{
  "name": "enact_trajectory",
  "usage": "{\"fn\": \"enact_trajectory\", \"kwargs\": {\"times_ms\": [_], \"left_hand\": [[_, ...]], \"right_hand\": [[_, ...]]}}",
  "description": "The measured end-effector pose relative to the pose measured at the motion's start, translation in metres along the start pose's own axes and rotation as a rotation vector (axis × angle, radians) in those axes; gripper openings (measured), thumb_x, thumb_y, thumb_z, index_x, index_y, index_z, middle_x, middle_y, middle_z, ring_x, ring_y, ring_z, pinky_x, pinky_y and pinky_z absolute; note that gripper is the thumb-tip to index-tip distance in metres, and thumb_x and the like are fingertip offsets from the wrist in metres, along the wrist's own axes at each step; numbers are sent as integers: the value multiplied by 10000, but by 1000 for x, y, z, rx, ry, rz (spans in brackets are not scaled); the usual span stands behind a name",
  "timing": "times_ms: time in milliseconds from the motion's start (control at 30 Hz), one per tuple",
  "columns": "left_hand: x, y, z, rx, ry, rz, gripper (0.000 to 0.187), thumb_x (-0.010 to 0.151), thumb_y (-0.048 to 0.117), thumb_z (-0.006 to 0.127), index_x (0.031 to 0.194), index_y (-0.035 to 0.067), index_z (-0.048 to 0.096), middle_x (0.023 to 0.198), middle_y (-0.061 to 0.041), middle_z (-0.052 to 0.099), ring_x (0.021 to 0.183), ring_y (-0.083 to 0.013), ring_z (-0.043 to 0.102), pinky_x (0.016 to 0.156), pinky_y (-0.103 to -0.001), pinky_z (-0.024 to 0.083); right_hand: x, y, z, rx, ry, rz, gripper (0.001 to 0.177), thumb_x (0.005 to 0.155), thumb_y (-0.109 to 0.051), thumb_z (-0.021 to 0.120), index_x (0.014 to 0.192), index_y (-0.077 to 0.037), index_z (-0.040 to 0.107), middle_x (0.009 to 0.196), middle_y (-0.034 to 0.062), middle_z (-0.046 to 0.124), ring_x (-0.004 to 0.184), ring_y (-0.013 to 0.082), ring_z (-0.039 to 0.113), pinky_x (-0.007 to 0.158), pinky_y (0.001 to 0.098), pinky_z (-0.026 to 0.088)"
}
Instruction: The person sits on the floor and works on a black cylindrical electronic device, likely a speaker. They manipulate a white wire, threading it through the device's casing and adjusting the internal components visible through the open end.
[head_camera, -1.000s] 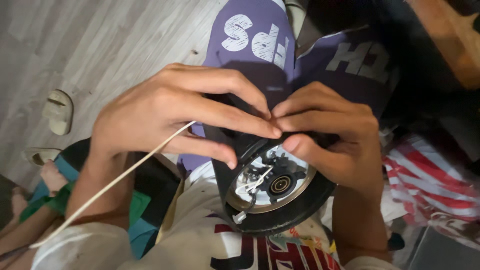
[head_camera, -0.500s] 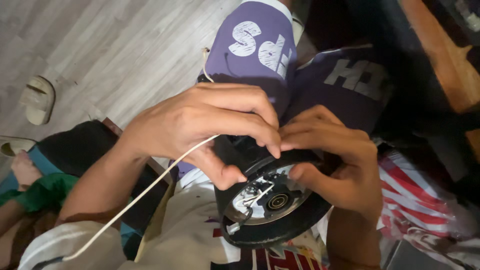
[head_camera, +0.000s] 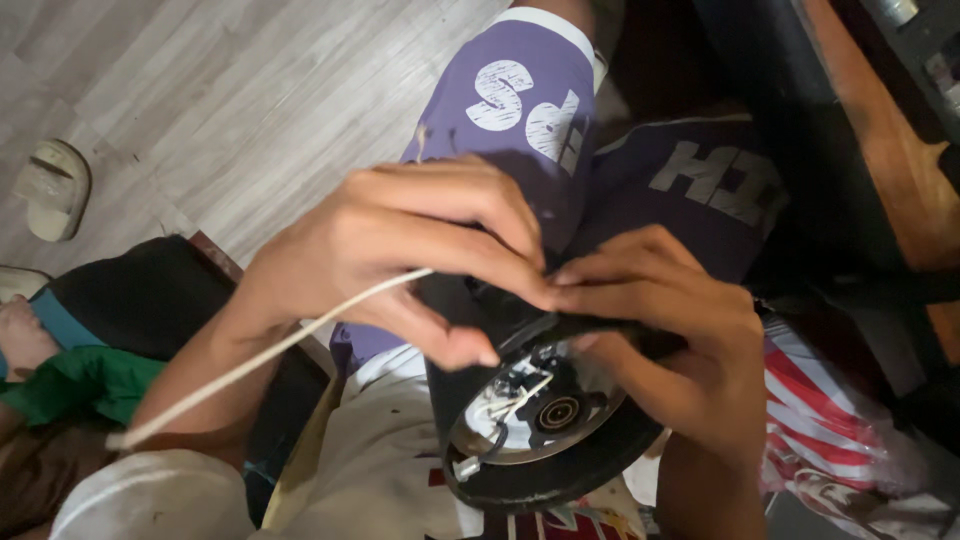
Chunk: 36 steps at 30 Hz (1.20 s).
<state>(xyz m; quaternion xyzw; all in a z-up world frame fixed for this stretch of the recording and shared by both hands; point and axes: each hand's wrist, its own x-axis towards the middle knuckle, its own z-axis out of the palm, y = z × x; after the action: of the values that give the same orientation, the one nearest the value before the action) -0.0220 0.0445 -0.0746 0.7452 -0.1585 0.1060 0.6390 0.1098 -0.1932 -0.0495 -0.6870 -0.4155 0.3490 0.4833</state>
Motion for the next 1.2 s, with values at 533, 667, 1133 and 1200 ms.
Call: {"fn": "enact_trajectory", "kwargs": {"times_ms": [533, 667, 1133, 1200], "left_hand": [[-3, 34, -3, 185, -175, -75, 437, 981, 330, 716, 1299, 34, 663, 1232, -79, 646, 1178, -267, 640, 1039, -389, 521], [-4, 37, -1, 191, -201, -102, 468, 967, 306, 710, 1325, 19, 615, 1257, -88, 594, 1203, -273, 602, 1060, -393, 499], [-4, 30, -3, 225, -185, -94, 468, 971, 317, 698, 1298, 5, 582, 1248, -96, 541, 1175, -264, 591, 1047, -379, 506], [-4, 28, -2, 218, -173, -88, 452, 1004, 339, 678, 1297, 8, 579, 1255, -95, 537, 1181, -261, 591, 1059, -380, 506]], "right_hand": [[1, -10, 13, -142, 44, -47, 318, 702, -3, 815, 1013, -12, 748, 1023, 96, 747, 1002, 247, 690, 854, 330, 554], [-2, -14, 14, -144, 55, -7, 341, 680, 1, 807, 1015, -11, 740, 1038, 88, 736, 1014, 243, 684, 862, 328, 550], [6, -21, 17, -206, -2, 112, 328, 653, -1, 788, 974, -44, 736, 1041, 64, 728, 1005, 229, 683, 731, 284, 562], [9, -19, 12, -218, -51, 54, 364, 644, -13, 795, 1003, -38, 741, 1062, 75, 716, 1016, 241, 671, 786, 314, 556]]}}
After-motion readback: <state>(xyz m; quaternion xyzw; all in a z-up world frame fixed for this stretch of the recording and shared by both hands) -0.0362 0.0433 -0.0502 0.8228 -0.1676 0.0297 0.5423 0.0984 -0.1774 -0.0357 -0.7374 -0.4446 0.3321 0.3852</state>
